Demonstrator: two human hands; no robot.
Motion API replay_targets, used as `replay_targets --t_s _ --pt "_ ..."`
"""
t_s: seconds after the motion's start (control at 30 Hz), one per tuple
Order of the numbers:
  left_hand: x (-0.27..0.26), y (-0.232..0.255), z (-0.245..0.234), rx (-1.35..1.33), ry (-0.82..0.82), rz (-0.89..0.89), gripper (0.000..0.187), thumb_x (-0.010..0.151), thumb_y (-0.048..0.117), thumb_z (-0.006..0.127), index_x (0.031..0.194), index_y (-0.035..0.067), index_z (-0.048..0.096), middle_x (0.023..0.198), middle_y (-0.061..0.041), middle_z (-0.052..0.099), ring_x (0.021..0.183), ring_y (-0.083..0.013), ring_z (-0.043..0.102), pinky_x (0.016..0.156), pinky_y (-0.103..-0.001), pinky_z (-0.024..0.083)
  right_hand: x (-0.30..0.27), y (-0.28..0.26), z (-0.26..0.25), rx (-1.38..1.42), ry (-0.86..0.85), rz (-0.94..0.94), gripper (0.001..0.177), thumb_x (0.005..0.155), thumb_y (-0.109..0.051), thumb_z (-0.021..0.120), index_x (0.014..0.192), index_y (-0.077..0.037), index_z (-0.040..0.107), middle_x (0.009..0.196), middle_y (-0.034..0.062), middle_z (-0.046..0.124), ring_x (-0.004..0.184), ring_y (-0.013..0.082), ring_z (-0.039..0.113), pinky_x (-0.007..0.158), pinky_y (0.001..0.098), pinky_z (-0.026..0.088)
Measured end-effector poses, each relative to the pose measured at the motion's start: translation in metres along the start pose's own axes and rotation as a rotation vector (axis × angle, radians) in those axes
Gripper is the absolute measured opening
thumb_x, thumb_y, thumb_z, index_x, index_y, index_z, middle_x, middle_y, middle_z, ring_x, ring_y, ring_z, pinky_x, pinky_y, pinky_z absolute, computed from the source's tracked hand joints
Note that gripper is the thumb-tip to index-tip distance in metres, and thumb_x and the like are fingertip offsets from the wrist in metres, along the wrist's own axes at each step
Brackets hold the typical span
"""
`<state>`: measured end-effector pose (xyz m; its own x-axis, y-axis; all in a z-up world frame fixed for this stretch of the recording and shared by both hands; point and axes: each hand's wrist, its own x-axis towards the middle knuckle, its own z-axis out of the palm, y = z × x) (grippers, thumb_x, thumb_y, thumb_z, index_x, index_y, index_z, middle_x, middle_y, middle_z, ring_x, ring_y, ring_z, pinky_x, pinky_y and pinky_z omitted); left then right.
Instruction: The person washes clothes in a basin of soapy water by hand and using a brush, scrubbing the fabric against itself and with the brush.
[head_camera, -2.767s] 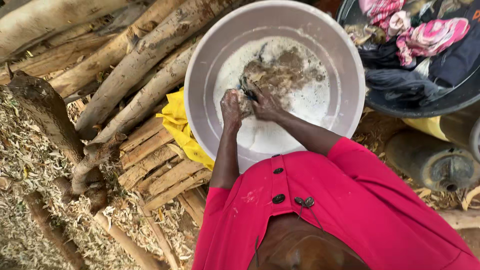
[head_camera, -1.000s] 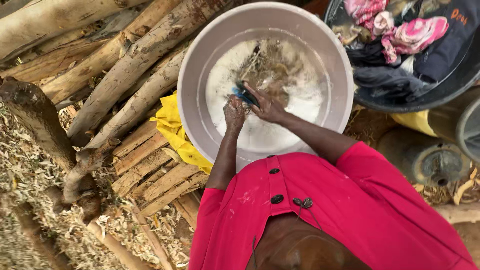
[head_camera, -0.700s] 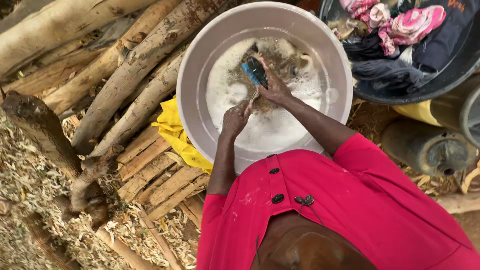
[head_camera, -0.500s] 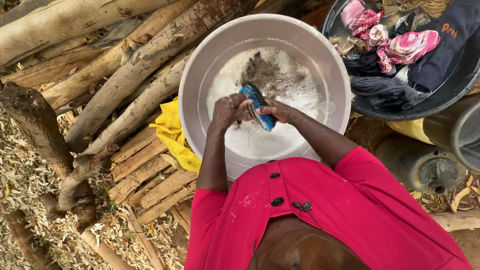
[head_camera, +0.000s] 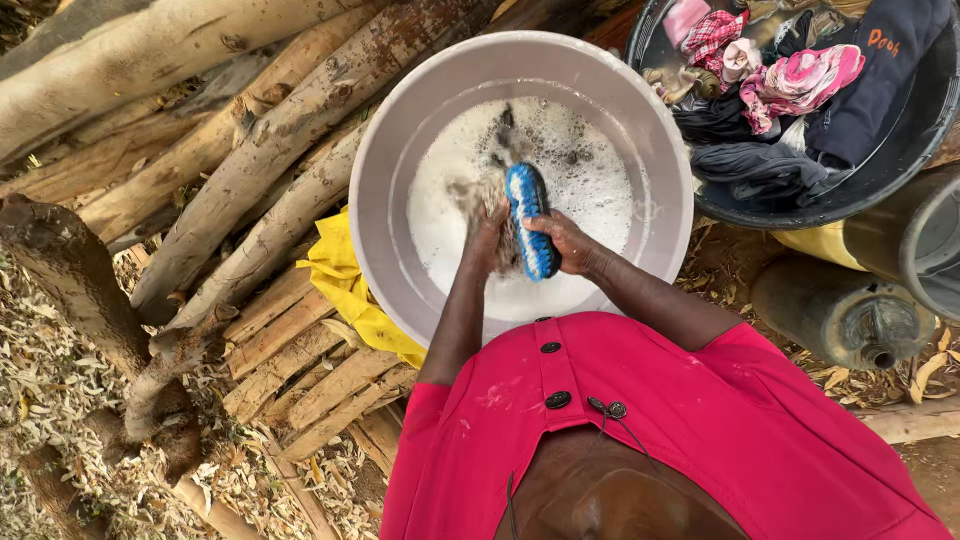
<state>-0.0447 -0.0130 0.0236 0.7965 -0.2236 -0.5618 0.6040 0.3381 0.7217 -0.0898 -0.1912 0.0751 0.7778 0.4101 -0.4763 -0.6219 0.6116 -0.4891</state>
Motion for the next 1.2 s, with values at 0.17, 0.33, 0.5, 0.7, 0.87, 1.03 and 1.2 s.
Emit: replay_targets --t_s 0.17,0.33,0.5,0.7,0.87,1.03,1.2 --pt "-0.014 0.08 0.05 0.388 -0.124 0.321 0.057 0.106 0.033 0.069 0.148 -0.001 0.051 0.13 -0.02 0.07 0.115 -0.0268 0.071 0.096 -0.045 0.062 -0.046 -0.074 0.048 0.076 -0.089 -0.233 0.051 0.093 -0.025 0.072 0.136 -0.006 0.055 0.112 0.006 0.06 0.095 0.0205 0.065 0.082 0.0414 0.062" --pt "-0.003 0.072 0.052 -0.02 -0.387 0.209 0.055 0.105 0.031 0.071 0.142 -0.003 0.047 0.128 -0.029 0.064 0.109 -0.0364 0.07 0.098 -0.054 0.063 -0.068 -0.1 0.046 -0.049 -0.083 -0.311 0.051 0.093 -0.023 0.068 0.139 -0.006 0.053 0.134 0.005 0.06 0.124 0.0175 0.06 0.088 0.041 0.061" --pt "0.052 -0.036 -0.011 -0.12 0.092 -0.237 0.05 0.102 0.017 0.066 0.143 -0.004 0.048 0.139 -0.029 0.058 0.123 -0.0367 0.062 0.103 -0.054 0.053 0.001 -0.051 -0.009 -0.321 0.338 -0.233 0.057 0.096 -0.018 0.066 0.148 -0.009 0.046 0.126 0.0103 0.062 0.117 0.0263 0.064 0.089 0.0414 0.057" --pt "0.053 -0.078 -0.052 -0.223 0.279 -0.443 0.049 0.103 0.019 0.057 0.146 -0.001 0.047 0.149 -0.029 0.049 0.137 -0.04 0.05 0.113 -0.061 0.043 0.019 -0.034 -0.003 -1.457 0.427 -0.423 0.082 0.1 -0.032 0.054 0.169 -0.022 0.01 0.132 0.0139 0.061 0.105 0.0269 0.068 0.087 0.0416 0.061" --pt "0.03 -0.058 -0.035 -0.009 0.405 -0.3 0.055 0.103 0.03 0.047 0.153 0.008 0.039 0.157 -0.024 0.035 0.145 -0.0392 0.036 0.116 -0.065 0.034 0.058 -0.026 0.004 -1.554 0.246 0.276 0.074 0.102 -0.007 0.048 0.163 -0.042 0.024 0.154 0.0231 0.04 0.101 0.0303 0.067 0.081 0.0388 0.065" --pt "0.008 -0.055 -0.027 0.218 0.339 -0.121 0.062 0.101 0.031 0.043 0.157 0.008 0.035 0.162 -0.026 0.029 0.149 -0.0431 0.029 0.116 -0.069 0.027 0.103 -0.001 -0.08 -1.568 0.404 -0.129 0.057 0.106 -0.023 0.037 0.162 -0.031 0.028 0.143 0.0195 0.054 0.078 0.0202 0.066 0.061 0.0413 0.062" --pt "0.014 -0.023 -0.03 0.278 0.474 -0.173 0.059 0.103 0.038 0.054 0.146 -0.001 0.045 0.152 -0.026 0.043 0.144 -0.0426 0.037 0.116 -0.065 0.031 0.086 0.022 -0.058 -1.598 0.052 -0.384 0.055 0.108 -0.029 0.037 0.161 -0.025 0.025 0.143 0.0255 0.057 0.057 0.0171 0.062 0.044 0.0352 0.06"
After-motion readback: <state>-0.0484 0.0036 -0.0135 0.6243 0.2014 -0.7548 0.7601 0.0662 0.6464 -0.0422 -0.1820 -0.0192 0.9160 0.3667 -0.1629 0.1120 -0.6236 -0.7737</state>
